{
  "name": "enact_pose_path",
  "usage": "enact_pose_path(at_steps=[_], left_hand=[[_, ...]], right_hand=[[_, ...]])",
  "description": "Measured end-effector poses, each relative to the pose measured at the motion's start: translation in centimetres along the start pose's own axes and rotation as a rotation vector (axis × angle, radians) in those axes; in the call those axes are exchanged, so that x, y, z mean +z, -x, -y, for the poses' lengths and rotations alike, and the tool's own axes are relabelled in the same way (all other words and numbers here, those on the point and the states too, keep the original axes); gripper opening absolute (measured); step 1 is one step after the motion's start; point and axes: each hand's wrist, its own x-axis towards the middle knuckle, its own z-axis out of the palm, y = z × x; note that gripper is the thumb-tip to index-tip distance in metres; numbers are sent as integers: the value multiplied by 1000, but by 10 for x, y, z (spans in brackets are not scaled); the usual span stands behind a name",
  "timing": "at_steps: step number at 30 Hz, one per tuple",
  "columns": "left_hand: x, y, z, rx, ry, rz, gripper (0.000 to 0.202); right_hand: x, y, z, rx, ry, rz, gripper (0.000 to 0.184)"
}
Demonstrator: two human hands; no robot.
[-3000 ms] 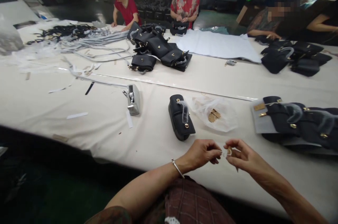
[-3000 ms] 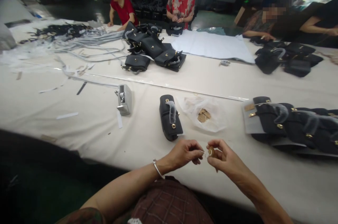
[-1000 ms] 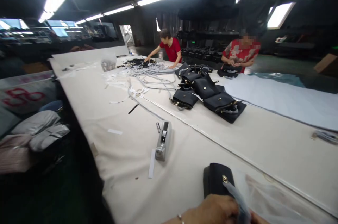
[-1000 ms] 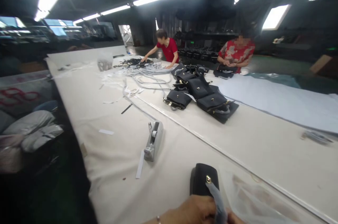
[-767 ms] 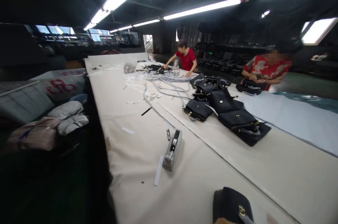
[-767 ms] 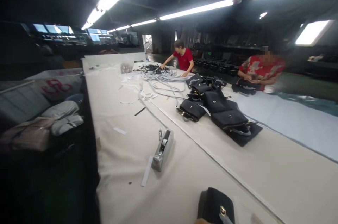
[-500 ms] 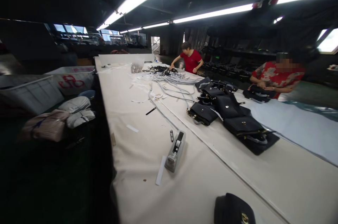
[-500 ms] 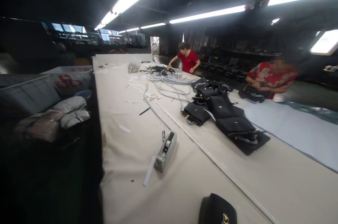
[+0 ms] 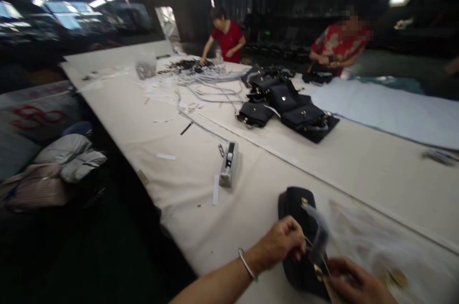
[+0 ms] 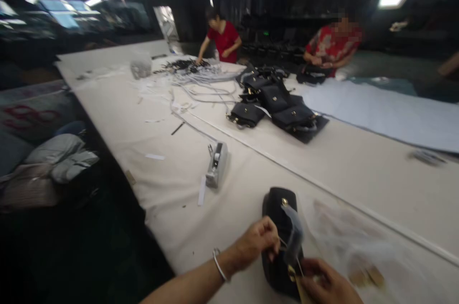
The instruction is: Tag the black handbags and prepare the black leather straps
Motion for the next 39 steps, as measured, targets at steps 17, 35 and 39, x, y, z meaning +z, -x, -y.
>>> enact_pose_path(at_steps=[17,35,39], left_hand=[[0,44,18,74,-287,-207,28],[-8,75,26,-4,-287,72,21],[-19,63,15,51,-678,-7,20]], right_hand=[[51,37,28,286,-751,-291,65],[84,45,31,283,-963,-484,57],[76,42,29,267,-833,-497,50]])
